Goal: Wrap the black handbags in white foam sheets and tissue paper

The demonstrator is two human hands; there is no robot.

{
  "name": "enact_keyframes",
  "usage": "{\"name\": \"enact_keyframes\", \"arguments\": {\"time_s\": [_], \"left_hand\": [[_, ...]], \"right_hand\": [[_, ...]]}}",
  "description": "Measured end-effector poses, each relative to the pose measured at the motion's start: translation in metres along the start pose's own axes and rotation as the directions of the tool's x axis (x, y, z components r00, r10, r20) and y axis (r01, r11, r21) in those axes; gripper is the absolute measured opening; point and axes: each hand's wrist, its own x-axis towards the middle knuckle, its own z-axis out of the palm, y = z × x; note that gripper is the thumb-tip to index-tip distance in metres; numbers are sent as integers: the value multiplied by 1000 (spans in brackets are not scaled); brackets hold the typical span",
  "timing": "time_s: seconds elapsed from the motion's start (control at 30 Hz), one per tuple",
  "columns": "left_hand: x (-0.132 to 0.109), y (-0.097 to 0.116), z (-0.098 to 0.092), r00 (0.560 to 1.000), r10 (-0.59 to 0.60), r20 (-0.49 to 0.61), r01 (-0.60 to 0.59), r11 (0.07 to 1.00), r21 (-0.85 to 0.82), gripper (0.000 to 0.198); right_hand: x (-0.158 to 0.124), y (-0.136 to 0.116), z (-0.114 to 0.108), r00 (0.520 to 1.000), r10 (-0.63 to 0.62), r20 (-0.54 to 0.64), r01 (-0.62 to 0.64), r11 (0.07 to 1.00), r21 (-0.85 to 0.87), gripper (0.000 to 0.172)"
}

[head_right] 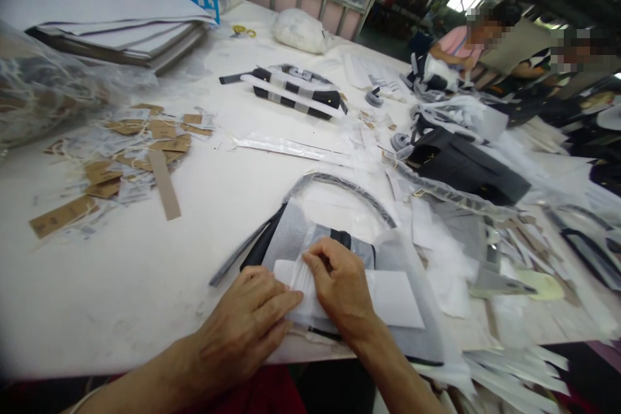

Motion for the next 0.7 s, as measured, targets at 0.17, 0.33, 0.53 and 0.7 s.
{"name": "enact_keyframes", "arguments": {"time_s": [0.17,0.33,0.53,0.7], "left_hand": [[2,5,0,996,81,41,-88,980,181,19],[4,15,12,982,188,11,-171,870,463,28],[4,18,26,981,117,156,-188,787,587,34],[3,17,26,976,78,205,-187,783,593,37]], "right_hand": [[2,6,4,999,-25,-20,25,999,-24,14],[7,14,9,998,-48,-28,46,996,-75,14],[15,9,7,993,-96,-73,80,975,-207,14],[6,0,-53,960,-98,-262,50,982,-184,13]]}}
